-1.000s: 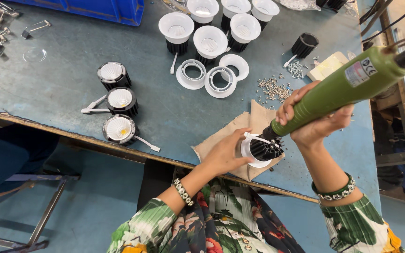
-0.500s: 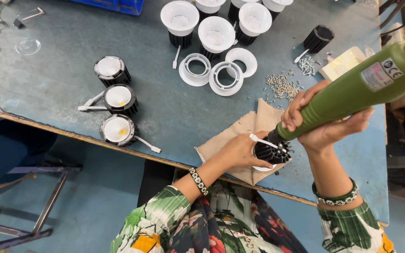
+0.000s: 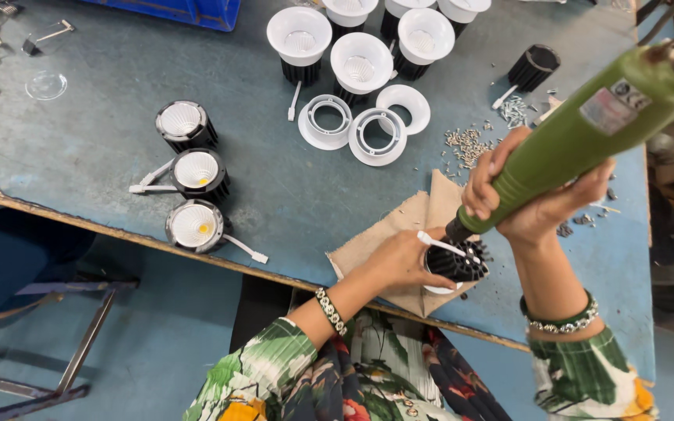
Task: The person assembles LED light fixtures by inserting black heat sinks into white reflector housings and securing them with screws using a green electric screwdriver. The person handles multiple units sequentially, placing finished assemblies on the table.
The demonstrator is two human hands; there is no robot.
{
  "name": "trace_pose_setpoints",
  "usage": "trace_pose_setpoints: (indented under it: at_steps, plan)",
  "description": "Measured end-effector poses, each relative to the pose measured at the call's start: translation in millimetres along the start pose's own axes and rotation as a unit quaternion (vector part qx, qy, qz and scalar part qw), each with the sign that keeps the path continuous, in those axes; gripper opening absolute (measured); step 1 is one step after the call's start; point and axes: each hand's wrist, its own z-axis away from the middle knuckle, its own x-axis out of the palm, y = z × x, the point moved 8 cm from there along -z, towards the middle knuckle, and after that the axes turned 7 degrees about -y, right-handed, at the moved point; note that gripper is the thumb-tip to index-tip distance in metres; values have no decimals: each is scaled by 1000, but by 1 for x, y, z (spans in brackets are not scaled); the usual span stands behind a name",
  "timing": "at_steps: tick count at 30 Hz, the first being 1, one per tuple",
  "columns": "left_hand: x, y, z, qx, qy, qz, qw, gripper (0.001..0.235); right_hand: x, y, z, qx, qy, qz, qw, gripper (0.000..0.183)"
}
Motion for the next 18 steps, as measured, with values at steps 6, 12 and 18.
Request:
trace_pose_setpoints:
  at_steps: [6,12,18]
  plan:
    - [4,-8,1,-25,12,-20,999,67,-6,20,6,12,-16,-37,999,97]
    - [13,-13,-7,-52,-31,-32,998,82,-7,2,15,-37,4,-25,999,93]
    - [8,-8,-1,-18,5,-4,1000,90,-4,-33,23,-120,-26,-16,992,92]
